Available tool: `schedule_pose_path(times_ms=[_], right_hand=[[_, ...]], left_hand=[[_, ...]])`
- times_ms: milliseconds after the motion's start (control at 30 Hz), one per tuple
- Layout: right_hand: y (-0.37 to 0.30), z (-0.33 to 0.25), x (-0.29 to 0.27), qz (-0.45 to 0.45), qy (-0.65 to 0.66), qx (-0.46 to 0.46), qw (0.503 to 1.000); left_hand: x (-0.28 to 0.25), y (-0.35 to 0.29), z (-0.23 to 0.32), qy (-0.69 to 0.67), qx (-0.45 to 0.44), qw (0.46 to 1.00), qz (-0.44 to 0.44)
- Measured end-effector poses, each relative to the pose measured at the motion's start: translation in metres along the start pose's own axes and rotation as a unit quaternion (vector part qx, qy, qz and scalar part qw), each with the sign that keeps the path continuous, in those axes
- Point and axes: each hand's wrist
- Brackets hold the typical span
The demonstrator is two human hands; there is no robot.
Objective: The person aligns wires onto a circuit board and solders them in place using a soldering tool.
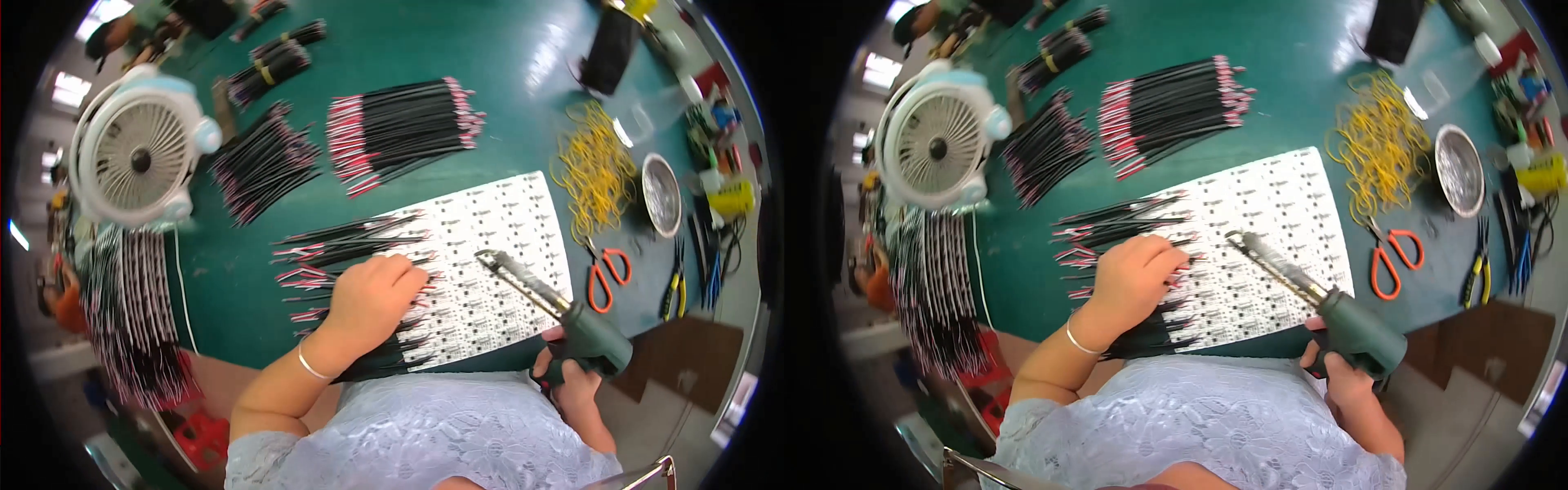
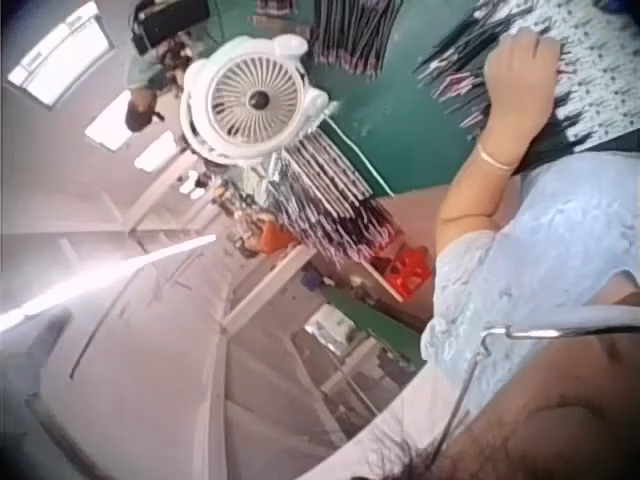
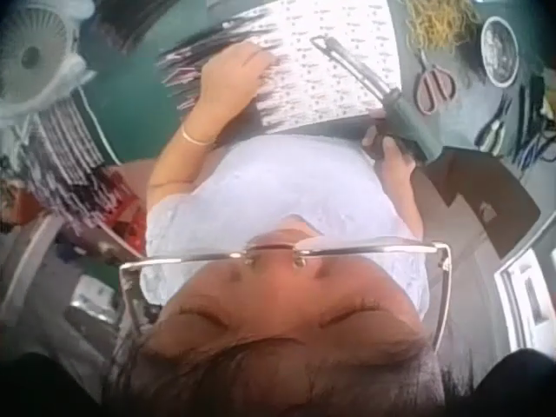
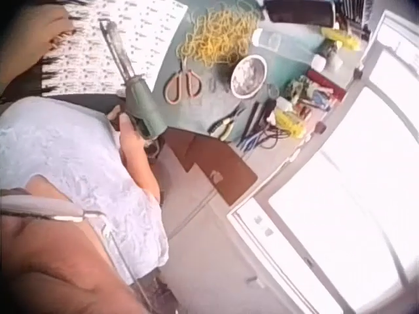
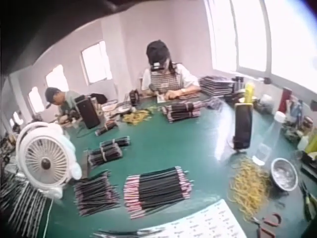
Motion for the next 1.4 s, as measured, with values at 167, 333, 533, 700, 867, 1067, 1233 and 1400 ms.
schedule_pose_path(times_ms=[167, 333, 533, 700, 867, 1067, 1233, 1400], right_hand=[[-0.019, 0.008, -0.026, -0.062, -0.018, -0.033, 0.997], [-0.011, 0.011, -0.024, -0.1, -0.038, -0.029, 0.994], [-0.002, -0.002, -0.019, -0.152, -0.183, -0.063, 0.969], [-0.002, 0.002, -0.024, -0.179, -0.318, -0.143, 0.92], [-0.001, 0.002, -0.019, -0.163, -0.284, -0.149, 0.933], [0.004, -0.002, -0.018, -0.189, -0.372, -0.19, 0.889], [0.0, -0.005, -0.012, -0.16, -0.36, -0.169, 0.904], [0.008, -0.017, -0.008, -0.154, -0.451, -0.29, 0.83]], left_hand=[[0.003, 0.013, 0.011, -0.003, 0.07, 0.997, -0.016], [-0.002, 0.015, 0.012, 0.019, 0.093, 0.994, -0.053], [-0.006, 0.016, 0.007, 0.019, 0.1, 0.992, -0.07], [-0.007, 0.022, 0.006, 0.0, 0.108, 0.991, -0.079], [-0.007, 0.024, 0.003, -0.022, 0.108, 0.991, -0.08], [-0.006, 0.023, 0.004, -0.024, 0.103, 0.991, -0.082], [-0.006, 0.023, 0.006, -0.021, 0.103, 0.991, -0.081], [-0.007, 0.024, 0.006, -0.018, 0.098, 0.991, -0.087]])
Point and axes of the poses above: each hand's wrist, its own y-axis towards the middle knuckle, its own x-axis out of the palm, z = x × y, and after that the axes turned 1 degree about y, right-handed
